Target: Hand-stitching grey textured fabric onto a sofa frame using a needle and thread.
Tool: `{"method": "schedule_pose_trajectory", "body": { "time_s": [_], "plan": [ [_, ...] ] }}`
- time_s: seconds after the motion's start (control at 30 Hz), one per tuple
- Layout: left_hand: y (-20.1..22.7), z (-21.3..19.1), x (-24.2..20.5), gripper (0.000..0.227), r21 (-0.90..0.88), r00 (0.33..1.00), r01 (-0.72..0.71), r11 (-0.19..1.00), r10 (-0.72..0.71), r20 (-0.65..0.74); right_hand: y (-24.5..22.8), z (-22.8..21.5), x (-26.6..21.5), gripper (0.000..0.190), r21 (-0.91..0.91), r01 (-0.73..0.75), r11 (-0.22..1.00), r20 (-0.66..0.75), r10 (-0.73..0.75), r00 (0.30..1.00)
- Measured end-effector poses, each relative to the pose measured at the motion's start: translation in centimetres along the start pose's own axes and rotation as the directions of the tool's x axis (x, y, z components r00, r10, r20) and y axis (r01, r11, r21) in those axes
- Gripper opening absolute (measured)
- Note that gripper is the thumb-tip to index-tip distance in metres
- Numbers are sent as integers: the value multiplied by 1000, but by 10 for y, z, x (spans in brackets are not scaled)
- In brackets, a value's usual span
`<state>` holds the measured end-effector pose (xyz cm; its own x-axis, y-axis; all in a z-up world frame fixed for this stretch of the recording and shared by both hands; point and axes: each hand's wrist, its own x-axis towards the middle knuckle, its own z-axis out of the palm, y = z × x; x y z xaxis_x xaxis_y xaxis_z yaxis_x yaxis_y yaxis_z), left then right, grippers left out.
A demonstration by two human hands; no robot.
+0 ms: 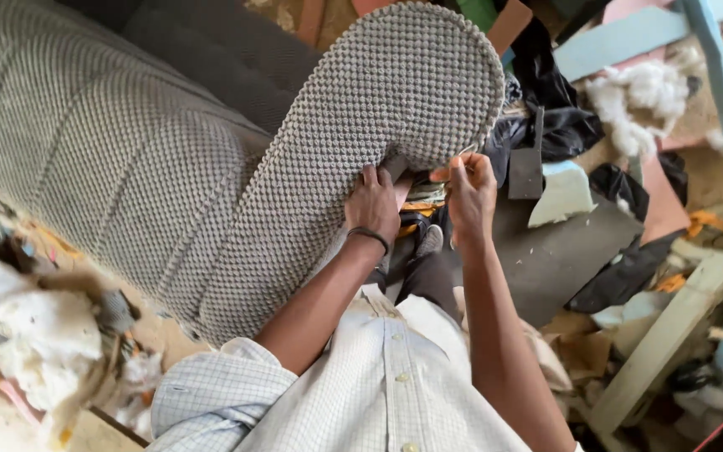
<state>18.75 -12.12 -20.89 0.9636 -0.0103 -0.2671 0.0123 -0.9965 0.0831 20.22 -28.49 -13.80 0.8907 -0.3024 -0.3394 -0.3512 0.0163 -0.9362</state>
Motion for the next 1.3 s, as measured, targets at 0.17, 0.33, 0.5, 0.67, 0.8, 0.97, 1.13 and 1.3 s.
{"method": "schedule_pose_trajectory", "body": {
  "time_s": [0.17, 0.33, 0.5, 0.67, 0.8, 0.97, 1.13, 1.3],
  "plan": [
    [-43, -5, -11, 25, 167, 935, -263, 950, 294, -199, 93, 23, -34, 12, 192, -55, 980, -72, 70, 995],
    [-73, -43, 29, 15, 227, 888, -385, 895, 426, -172, 142, 75, -53, 12, 316, -147, 937, -71, 178, 981],
    [-72, -95, 61, 69, 136, 826, -481, 866, 500, -260, 125, 114, -50, 20, 114, -284, 952, 12, 284, 959],
    [-56, -82, 122, 107, 209, 913, -396, 894, 407, -13, 58, 118, -34, 19, 21, -354, 935, 92, 351, 932],
    [-52, -79, 123, 97, 187, 917, -386, 903, 398, -30, 39, 130, -22, 26, -154, -485, 861, -97, 476, 874],
    [-40, -78, 112, 98, 201, 937, -329, 923, 346, -55, 64, 153, -26, 26, -223, -331, 917, -226, 282, 932],
    [-37, -83, 111, 95, 213, 936, -324, 922, 345, -66, 80, 172, -16, 35, -200, -341, 918, -400, 241, 884],
    [-33, -85, 113, 101, 247, 944, -299, 922, 323, -64, 128, 190, 2, 35, -390, -230, 891, -468, 23, 883]
  ]
}}
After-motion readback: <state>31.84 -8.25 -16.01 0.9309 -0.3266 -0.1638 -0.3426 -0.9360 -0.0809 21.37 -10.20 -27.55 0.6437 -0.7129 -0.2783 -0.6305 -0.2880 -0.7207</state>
